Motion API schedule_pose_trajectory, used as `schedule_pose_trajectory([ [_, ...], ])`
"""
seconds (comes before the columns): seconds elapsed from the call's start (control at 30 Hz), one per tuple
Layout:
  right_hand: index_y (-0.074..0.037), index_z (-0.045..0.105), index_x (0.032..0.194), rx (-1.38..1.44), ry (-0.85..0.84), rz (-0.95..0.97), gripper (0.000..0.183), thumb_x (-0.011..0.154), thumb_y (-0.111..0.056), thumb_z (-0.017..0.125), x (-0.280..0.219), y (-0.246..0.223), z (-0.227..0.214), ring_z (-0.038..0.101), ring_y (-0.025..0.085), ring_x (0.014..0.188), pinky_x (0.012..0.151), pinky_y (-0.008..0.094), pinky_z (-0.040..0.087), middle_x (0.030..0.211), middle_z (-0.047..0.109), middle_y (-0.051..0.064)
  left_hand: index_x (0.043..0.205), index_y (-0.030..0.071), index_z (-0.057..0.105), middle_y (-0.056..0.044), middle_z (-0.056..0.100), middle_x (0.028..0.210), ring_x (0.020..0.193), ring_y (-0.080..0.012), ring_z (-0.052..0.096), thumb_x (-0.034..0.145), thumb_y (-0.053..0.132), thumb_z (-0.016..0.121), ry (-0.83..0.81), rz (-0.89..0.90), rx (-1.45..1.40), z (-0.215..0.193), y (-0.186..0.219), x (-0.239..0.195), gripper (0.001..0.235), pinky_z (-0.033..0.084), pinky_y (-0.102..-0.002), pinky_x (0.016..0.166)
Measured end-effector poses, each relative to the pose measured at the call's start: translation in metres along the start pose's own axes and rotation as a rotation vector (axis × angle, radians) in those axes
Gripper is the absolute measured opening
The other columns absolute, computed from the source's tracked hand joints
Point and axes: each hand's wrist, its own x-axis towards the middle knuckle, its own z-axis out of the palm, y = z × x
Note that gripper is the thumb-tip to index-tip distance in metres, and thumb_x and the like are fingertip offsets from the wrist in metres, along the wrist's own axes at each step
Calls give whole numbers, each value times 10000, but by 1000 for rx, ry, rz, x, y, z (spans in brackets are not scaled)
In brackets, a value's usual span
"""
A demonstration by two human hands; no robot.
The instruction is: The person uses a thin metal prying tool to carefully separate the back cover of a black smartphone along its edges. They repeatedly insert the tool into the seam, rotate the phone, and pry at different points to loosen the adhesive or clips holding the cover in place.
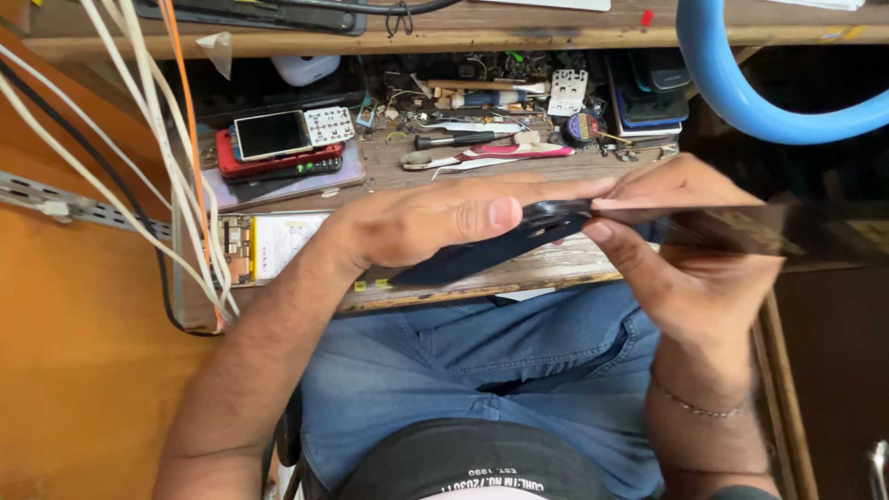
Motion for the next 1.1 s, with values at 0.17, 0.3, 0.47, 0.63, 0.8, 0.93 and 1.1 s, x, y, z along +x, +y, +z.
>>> schedule_pose_trajectory([
  [0.17, 31, 711, 1024, -87, -88, -55, 210, 854, 99, 814, 14, -16, -9, 697, 176, 910, 868, 274, 567, 963, 716, 138, 1650, 57, 328, -172, 372, 1727, 1640, -310, 351, 1164, 584, 212, 39, 63, 63, 6, -2, 14, 726, 247, -406, 1377],
  [0.3, 25, 736, 993, -124, -141, -85, 218, 809, 74, 840, 23, -15, -7, 681, 178, 848, 897, 293, 570, 873, 717, 127, 1647, 63, 377, -196, 433, 1648, 1588, -318, 453, 1176, 564, 197, 91, 69, 102, 11, -13, 13, 710, 331, -410, 1341],
  [0.47, -3, 737, 953, -182, -225, -146, 220, 777, 42, 861, 33, -16, -5, 696, 177, 820, 856, 298, 635, 839, 704, 111, 1563, 39, 452, -170, 641, 1440, 1301, -269, 607, 1126, 538, 287, 99, -37, -15, 12, -22, 11, 684, 438, -374, 1164],
  [0.63, 16, 736, 950, -240, -244, -162, 197, 801, 64, 856, 37, -19, -2, 724, 190, 810, 844, 301, 642, 835, 708, 129, 1542, 20, 477, -170, 631, 1453, 1329, -273, 597, 1130, 519, 302, 114, -32, -41, 12, -24, 11, 670, 429, -368, 1171],
  [0.8, 24, 726, 920, -276, -290, -250, 186, 789, 48, 856, 42, -23, 1, 741, 216, 822, 814, 304, 651, 828, 709, 140, 1568, -7, 444, -192, 581, 1533, 1445, -301, 543, 1163, 523, 288, 104, 50, -1, 12, -22, 13, 685, 364, -386, 1246],
  [0.93, 24, 724, 904, -298, -338, -227, 187, 774, 47, 856, 48, -31, 0, 745, 220, 835, 819, 302, 639, 839, 715, 141, 1537, -4, 469, -199, 615, 1472, 1386, -317, 583, 1135, 561, 246, 90, 23, 58, 11, -17, 15, 729, 404, -396, 1207],
  [1.1, 31, 731, 905, -382, -413, -190, 176, 759, 56, 826, 50, -47, -4, 747, 200, 813, 753, 280, 608, 846, 724, 131, 1522, 0, 473, -199, 640, 1411, 1316, -329, 612, 1080, 607, 194, 79, -68, 102, 14, -16, 21, 801, 454, -406, 1128],
])
